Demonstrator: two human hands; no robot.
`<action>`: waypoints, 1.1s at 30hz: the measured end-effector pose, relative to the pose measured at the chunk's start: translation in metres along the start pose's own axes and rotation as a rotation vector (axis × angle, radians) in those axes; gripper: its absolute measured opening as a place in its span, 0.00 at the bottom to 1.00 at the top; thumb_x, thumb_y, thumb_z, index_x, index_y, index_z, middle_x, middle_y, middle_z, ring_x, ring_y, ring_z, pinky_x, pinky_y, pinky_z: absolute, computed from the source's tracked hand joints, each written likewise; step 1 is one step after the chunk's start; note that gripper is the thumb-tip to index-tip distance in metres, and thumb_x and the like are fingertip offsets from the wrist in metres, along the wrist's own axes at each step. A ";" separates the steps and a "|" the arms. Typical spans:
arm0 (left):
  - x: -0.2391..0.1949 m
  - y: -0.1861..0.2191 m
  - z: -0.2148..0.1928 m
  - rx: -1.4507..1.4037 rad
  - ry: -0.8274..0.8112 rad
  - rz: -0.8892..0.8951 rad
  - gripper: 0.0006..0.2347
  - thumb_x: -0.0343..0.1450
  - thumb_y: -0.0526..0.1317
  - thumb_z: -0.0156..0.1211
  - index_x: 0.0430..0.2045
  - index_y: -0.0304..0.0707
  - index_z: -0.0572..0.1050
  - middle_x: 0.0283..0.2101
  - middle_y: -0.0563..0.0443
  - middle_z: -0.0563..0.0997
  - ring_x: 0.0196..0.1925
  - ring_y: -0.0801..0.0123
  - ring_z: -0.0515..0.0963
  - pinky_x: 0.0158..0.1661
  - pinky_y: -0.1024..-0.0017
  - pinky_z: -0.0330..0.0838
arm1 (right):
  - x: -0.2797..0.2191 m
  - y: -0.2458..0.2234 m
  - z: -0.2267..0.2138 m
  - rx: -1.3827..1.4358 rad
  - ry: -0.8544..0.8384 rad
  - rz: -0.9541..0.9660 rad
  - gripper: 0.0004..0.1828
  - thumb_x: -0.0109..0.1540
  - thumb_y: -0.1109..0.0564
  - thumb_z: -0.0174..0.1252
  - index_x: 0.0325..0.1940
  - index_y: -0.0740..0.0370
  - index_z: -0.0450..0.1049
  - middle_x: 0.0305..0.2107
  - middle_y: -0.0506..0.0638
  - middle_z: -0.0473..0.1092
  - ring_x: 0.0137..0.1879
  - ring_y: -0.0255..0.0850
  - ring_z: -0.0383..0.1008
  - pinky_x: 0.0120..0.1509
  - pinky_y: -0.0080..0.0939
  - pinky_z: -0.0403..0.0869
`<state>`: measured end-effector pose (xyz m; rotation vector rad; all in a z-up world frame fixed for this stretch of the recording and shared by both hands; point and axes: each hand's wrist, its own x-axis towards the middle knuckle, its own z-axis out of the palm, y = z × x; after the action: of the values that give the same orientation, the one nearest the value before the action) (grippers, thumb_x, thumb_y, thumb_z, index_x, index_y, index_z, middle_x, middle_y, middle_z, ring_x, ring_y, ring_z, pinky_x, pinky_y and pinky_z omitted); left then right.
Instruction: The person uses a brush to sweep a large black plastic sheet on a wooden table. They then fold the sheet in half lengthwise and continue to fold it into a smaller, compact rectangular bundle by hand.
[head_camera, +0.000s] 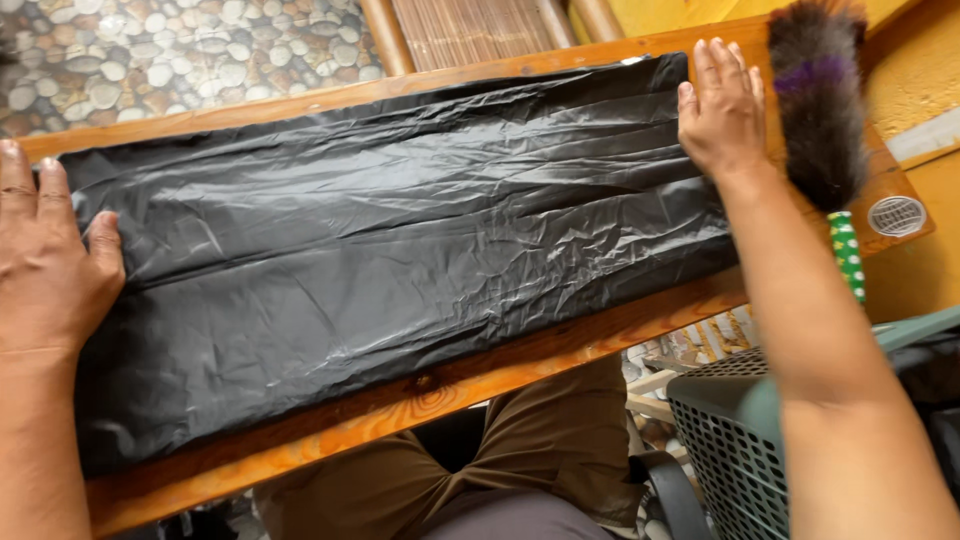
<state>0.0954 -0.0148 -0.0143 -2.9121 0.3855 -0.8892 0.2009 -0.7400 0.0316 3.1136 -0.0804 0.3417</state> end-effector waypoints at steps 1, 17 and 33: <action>-0.004 -0.001 -0.011 -0.065 0.025 0.047 0.24 0.79 0.31 0.67 0.68 0.00 0.78 0.74 0.11 0.68 0.75 0.27 0.69 0.75 0.50 0.59 | -0.007 -0.002 -0.004 0.096 0.055 -0.197 0.30 0.75 0.53 0.43 0.80 0.65 0.54 0.74 0.66 0.52 0.79 0.60 0.48 0.79 0.64 0.46; -0.094 -0.003 -0.096 -0.528 -0.186 0.118 0.24 0.74 0.19 0.42 0.67 0.30 0.66 0.74 0.35 0.66 0.79 0.39 0.61 0.76 0.46 0.55 | -0.158 -0.128 -0.089 0.280 -0.161 -1.051 0.56 0.54 0.32 0.64 0.79 0.57 0.51 0.76 0.62 0.51 0.82 0.58 0.49 0.85 0.60 0.49; -0.096 -0.013 -0.086 -0.491 -0.258 0.117 0.30 0.69 0.20 0.46 0.69 0.41 0.66 0.73 0.45 0.68 0.77 0.52 0.64 0.72 0.52 0.57 | -0.156 -0.197 -0.053 -0.051 -0.027 -1.098 0.49 0.53 0.37 0.56 0.77 0.54 0.58 0.73 0.65 0.56 0.80 0.59 0.54 0.85 0.61 0.46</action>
<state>-0.0267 0.0230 0.0066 -3.3344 0.8459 -0.4380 0.0471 -0.5345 0.0491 2.5720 1.4737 0.2309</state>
